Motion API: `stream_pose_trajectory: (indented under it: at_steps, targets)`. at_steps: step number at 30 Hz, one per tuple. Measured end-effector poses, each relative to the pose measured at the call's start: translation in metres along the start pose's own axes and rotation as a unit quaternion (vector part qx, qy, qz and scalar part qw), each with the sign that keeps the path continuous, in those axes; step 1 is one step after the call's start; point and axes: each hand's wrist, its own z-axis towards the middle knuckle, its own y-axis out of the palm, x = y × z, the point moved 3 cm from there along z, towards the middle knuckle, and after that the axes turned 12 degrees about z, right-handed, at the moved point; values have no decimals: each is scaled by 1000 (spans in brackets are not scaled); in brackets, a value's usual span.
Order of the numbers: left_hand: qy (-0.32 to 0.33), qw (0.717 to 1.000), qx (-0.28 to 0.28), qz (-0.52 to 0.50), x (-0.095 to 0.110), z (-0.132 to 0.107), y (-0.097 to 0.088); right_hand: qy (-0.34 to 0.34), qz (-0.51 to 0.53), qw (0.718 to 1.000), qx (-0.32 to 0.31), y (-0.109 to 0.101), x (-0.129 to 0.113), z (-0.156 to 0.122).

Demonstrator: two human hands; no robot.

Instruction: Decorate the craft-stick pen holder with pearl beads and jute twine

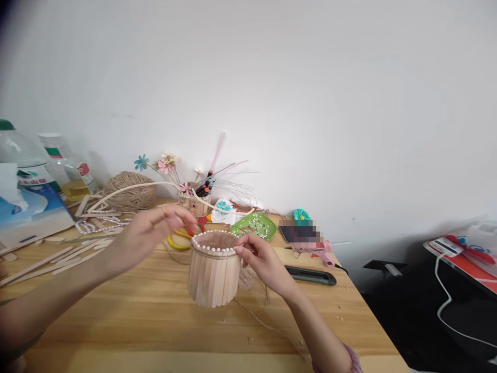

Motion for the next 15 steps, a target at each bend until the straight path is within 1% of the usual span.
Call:
stream_pose_trajectory:
  at_steps: [1, 3, 4, 6, 8, 12, 15]
  targets:
    - [8, 998, -34, 51, 6, -1, 9, -3, -15, 1000, 7, 3, -2, -1]
    - [35, 982, -89, 161, 17, -3, 26, -12, -60, 998, 26, 11, -6, -3]
    - [47, 973, -110, 200, 20, -4, 33, -18, -84, 996, 35, 15, -9, -4]
    - [52, 960, -144, 236, 20, -4, 43, -27, -117, 992, 46, 22, -13, -7]
    - [25, 956, -176, 234, 14, -2, 46, -31, -115, 992, 44, 25, -14, -10]
    - [-51, 957, -217, 186, -1, -2, 44, -37, -47, 998, 30, 24, -14, -18]
    - [-64, 958, -234, 154, -6, -5, 44, -37, -7, 999, 18, 22, -14, -23]
